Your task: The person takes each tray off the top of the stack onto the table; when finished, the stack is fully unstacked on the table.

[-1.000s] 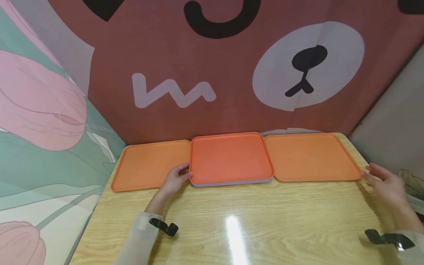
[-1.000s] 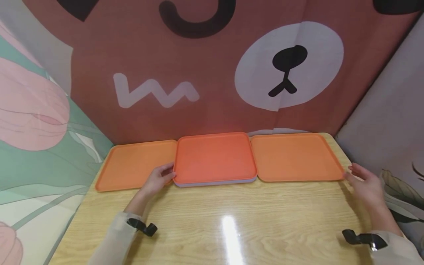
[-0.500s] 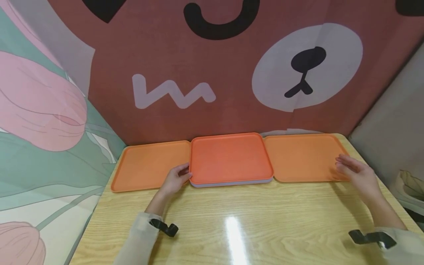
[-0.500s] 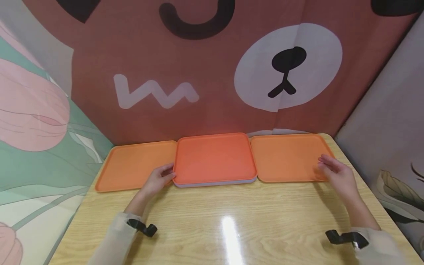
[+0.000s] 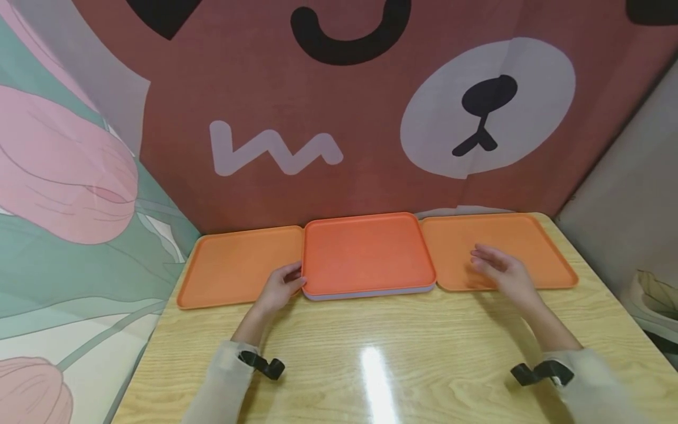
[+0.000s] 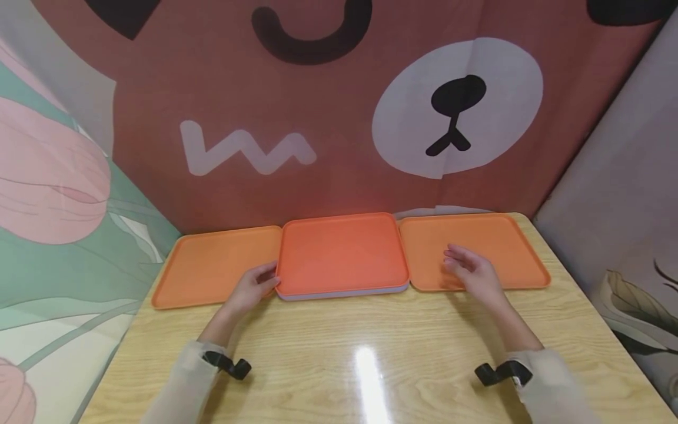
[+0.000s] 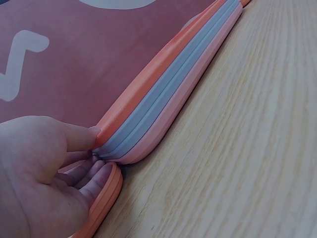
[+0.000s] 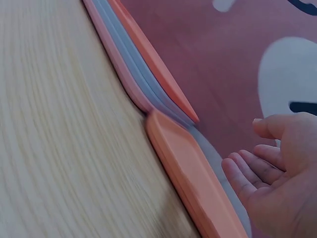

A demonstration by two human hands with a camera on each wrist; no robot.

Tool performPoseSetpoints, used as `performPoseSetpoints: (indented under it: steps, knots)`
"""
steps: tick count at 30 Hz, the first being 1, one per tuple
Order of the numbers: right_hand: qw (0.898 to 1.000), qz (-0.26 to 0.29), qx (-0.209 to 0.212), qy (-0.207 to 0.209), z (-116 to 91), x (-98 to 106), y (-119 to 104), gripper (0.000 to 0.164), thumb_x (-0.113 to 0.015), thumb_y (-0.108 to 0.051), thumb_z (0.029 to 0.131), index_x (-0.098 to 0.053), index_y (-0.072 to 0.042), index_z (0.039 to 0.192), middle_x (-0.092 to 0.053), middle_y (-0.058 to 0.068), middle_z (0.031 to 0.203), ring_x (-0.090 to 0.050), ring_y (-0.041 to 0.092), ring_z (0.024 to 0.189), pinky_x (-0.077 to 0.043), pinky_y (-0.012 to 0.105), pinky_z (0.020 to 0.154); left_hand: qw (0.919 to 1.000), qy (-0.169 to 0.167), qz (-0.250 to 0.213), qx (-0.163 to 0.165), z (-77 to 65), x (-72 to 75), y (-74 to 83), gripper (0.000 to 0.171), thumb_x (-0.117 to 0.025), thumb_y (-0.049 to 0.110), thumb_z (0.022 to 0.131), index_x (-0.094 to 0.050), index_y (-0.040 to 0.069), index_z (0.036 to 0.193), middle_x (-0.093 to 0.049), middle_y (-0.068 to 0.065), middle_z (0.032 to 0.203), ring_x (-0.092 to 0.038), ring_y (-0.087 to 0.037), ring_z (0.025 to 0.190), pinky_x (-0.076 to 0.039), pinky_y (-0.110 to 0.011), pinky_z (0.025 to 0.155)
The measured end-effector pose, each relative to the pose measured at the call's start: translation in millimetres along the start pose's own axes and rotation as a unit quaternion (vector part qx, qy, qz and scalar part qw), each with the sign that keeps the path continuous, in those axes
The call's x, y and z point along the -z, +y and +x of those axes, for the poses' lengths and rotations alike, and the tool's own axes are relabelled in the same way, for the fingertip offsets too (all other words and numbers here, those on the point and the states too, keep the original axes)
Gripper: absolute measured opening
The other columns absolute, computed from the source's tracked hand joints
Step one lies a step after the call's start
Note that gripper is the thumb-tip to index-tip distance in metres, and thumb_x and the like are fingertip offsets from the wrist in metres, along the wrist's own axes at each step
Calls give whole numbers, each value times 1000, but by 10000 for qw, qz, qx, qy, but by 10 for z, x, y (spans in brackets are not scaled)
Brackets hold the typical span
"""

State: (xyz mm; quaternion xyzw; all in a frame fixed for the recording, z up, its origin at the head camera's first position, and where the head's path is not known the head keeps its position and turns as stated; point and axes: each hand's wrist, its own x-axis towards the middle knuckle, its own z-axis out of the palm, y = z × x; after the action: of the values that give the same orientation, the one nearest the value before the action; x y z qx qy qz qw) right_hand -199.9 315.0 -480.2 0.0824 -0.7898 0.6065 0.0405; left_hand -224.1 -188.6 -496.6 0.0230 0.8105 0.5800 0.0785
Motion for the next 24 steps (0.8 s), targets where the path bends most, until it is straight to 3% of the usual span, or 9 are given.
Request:
performPoseSetpoints:
  steps: [3,8,10,13,17,24]
  knots:
    - [9999,-27,-46,-106,42,-154,-15,54,-63,-11,102,-43,15,145,-67,-16,122,-62,-8,107,-49,10,89,10000,-1,22,-38,-9,2,-4,49,-62,1,100,-47,-8,147,-59,-25,133,-55,-35,123,-50,-19,86]
    - [9993,-146,-184,-291,99,-338,3,55,-63,-16,103,-43,12,147,-57,26,140,-63,-3,109,-52,17,90,9999,6,66,-132,-25,6,4,49,-61,1,100,-47,-10,146,-58,-27,132,-54,-37,123,-50,-21,87]
    - [9990,-107,-232,-374,116,-394,22,56,-63,-16,103,-43,11,148,-52,34,141,-65,1,110,-53,20,90,9999,27,75,-120,-29,3,7,48,-62,1,100,-48,-10,145,-59,-27,131,-55,-36,123,-50,-21,87]
    - [9984,100,-239,-499,137,-470,49,56,-62,-14,103,-42,13,147,-49,37,141,-66,6,112,-55,25,90,9998,34,127,-132,-24,-1,0,48,-62,1,100,-48,-10,145,-60,-26,131,-55,-35,121,-51,-21,87]
    - [9974,300,-271,-601,164,-556,68,56,-62,-11,102,-41,15,147,-49,38,141,-64,3,112,-56,24,88,9998,62,151,-102,-12,-2,-17,48,-62,0,100,-49,-9,145,-60,-26,131,-55,-35,122,-51,-22,88]
    - [9968,-43,-484,-641,199,-659,77,56,-64,-10,101,-42,13,147,-51,34,142,-58,-6,106,-53,16,85,9998,32,169,-78,-10,1,-3,48,-62,1,100,-49,-9,145,-59,-25,132,-55,-36,123,-51,-24,90]
